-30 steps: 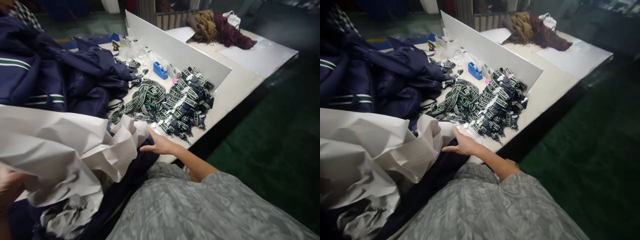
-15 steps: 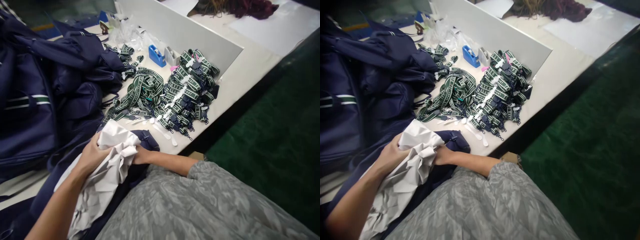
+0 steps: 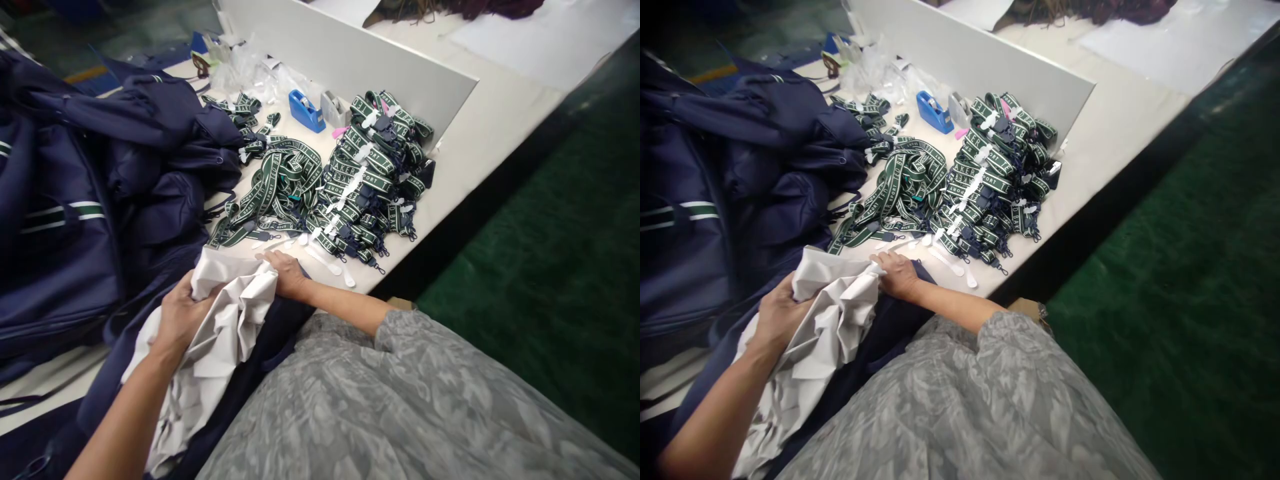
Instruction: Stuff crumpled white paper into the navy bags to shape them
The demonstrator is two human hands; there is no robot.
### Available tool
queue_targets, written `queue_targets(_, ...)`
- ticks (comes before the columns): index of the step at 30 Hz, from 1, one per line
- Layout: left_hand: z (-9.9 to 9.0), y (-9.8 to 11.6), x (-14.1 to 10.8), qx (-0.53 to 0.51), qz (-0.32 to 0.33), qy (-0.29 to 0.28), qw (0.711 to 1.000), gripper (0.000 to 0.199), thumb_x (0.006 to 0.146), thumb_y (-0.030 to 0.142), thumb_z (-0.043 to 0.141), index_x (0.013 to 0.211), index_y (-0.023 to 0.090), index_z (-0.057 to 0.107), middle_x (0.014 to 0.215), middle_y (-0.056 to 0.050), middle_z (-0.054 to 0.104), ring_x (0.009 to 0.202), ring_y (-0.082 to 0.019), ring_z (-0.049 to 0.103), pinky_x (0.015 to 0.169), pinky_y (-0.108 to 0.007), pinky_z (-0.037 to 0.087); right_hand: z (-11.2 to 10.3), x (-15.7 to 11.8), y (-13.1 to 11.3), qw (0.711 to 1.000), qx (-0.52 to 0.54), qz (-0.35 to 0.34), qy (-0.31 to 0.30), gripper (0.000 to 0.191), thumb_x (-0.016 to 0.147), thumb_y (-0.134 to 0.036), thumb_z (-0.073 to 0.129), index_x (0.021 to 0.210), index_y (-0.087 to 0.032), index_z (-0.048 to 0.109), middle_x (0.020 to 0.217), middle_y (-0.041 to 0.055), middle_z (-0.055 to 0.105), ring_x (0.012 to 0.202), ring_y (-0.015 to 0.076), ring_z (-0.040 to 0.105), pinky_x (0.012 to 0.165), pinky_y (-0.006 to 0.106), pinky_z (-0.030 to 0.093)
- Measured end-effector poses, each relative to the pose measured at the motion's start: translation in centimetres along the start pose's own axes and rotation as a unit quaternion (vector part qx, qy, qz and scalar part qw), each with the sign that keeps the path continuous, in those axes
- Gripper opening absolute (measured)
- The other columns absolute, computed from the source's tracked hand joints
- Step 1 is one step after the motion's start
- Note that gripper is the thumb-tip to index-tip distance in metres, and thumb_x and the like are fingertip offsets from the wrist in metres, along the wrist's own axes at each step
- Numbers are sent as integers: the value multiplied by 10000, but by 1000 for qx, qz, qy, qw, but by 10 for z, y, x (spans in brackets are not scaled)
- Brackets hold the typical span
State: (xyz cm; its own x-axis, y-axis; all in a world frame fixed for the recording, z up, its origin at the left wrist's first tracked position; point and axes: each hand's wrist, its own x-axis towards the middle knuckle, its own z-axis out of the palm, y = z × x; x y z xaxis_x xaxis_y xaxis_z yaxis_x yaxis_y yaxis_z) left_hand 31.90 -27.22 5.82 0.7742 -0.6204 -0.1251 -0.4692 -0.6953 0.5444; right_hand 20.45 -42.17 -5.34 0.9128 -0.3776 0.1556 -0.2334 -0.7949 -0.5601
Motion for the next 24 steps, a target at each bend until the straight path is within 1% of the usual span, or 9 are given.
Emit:
queue_targets(3,5,-4,-5,103,106,-21,989,409,784,382,523,1105,162,648,989,-77,683,890,-248,630,795,-317,477,2,17,8,999,23,16,-26,393,919,-317,568,1278,-161,609,1139,105,691,1021,245,628,841,327,505)
queue_targets(5,9,-3,-11,210,173,-70,960,336,856,262,446,1115,174,640,1017,-96,667,924,-258,632,811,-336,461,-2,23,16,994,66,74,-34,396,890,-298,609,1273,-200,643,1142,76,718,1025,222,654,868,297,503)
queue_targets(7,14,3,-13,294,210,-124,924,316,904,195,381,1090,192,637,987,-96,656,919,-259,639,791,-339,453,-5,25,21,984,120,132,-28,356,863,-264,625,1210,-242,703,1130,44,739,1032,197,669,890,268,498)
queue_targets(10,22,15,-7,374,209,-177,886,349,953,164,297,1117,187,604,997,-106,650,896,-255,664,740,-331,463,-8,23,22,972,177,156,-15,284,845,-252,616,1083,-272,769,1079,15,760,1023,173,682,874,233,491)
queue_targets(14,34,23,16,457,151,-216,850,424,945,108,245,1260,157,525,1091,-153,658,920,-309,696,722,-369,501,-12,22,16,984,112,134,-30,235,846,-281,592,980,-278,786,988,17,772,961,187,688,782,245,472)
queue_targets(17,38,18,31,446,137,-254,847,441,949,121,271,1340,128,475,1134,-188,666,1014,-333,685,821,-414,518,-17,26,13,991,53,112,-44,240,868,-302,567,992,-265,770,1008,24,763,972,200,678,758,268,451)
queue_targets(20,41,10,39,385,144,-296,862,472,954,215,383,1405,80,417,1228,-232,639,1088,-314,667,898,-388,511,-19,36,13,995,26,93,-32,244,873,-288,564,1027,-250,749,1076,26,745,1019,204,659,780,282,442)
queue_targets(22,46,6,43,359,140,-294,875,454,940,238,431,1348,49,487,1202,-249,652,1083,-325,668,902,-395,513,-20,42,10,997,11,72,-19,236,884,-280,557,1018,-221,743,1080,45,737,1024,209,648,783,292,438)
queue_targets(24,54,5,49,353,127,-279,884,334,926,207,450,1147,33,629,1069,-248,694,1015,-348,686,881,-428,519,-20,45,5,999,-5,30,-13,231,897,-280,548,973,-179,741,1032,82,732,1010,224,638,773,307,436)
